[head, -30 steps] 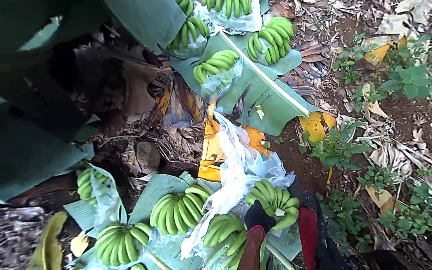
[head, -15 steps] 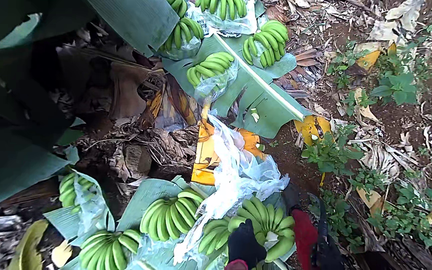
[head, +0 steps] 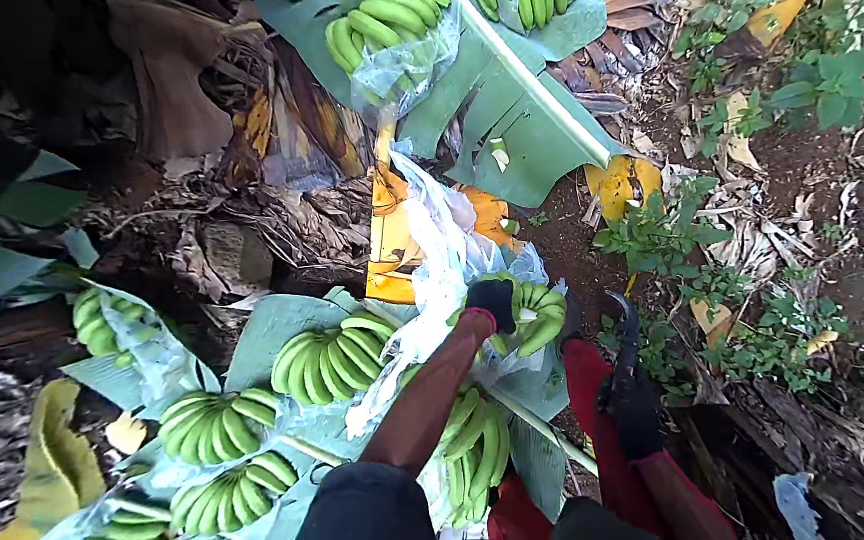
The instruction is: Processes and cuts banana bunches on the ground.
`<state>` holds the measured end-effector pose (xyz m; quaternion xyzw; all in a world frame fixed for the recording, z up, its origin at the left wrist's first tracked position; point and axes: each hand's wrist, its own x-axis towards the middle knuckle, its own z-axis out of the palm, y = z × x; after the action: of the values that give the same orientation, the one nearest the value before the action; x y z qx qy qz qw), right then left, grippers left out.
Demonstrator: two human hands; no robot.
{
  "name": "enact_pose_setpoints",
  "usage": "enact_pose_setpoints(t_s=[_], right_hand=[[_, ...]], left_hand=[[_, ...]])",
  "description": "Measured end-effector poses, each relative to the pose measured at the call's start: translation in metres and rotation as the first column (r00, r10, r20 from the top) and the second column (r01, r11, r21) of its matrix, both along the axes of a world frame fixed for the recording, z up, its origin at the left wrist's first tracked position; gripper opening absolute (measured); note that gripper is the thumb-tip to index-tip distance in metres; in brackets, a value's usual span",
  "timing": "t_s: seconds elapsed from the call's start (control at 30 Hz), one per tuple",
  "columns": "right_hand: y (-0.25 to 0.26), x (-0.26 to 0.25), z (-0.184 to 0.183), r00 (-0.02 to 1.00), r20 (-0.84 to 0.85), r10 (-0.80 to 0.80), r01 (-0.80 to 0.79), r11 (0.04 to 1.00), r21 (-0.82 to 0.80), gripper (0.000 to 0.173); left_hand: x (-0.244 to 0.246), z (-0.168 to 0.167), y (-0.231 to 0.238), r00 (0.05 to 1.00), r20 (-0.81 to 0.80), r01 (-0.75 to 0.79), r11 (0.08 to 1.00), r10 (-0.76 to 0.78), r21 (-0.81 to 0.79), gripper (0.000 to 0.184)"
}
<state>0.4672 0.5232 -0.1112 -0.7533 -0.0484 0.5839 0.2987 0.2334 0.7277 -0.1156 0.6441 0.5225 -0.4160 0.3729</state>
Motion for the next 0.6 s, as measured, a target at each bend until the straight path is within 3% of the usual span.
enact_pose_setpoints(t_s=[0.23, 0.47, 0.6], right_hand=[[0.007, -0.004, 0.002, 0.999, 0.004, -0.032, 0.032, 0.999, -0.017, 0.038], [0.008, -0.009, -0.003, 0.999, 0.002, -0.045, 0.045, 0.997, -0.069, 0.036], [0.007, -0.013, -0.003, 1.000, 0.019, 0.014, -0.013, 0.997, -0.076, 0.037]], left_hand=[[-0.015, 0.051, 0.006, 0.949, 0.051, 0.316, 0.935, -0.312, -0.158, 0.077], [-0.032, 0.113, -0.038, 0.982, -0.004, 0.184, 0.969, -0.187, -0.166, 0.072], [-0.044, 0.146, -0.039, 0.983, -0.083, 0.147, 0.975, -0.162, -0.170, 0.076]])
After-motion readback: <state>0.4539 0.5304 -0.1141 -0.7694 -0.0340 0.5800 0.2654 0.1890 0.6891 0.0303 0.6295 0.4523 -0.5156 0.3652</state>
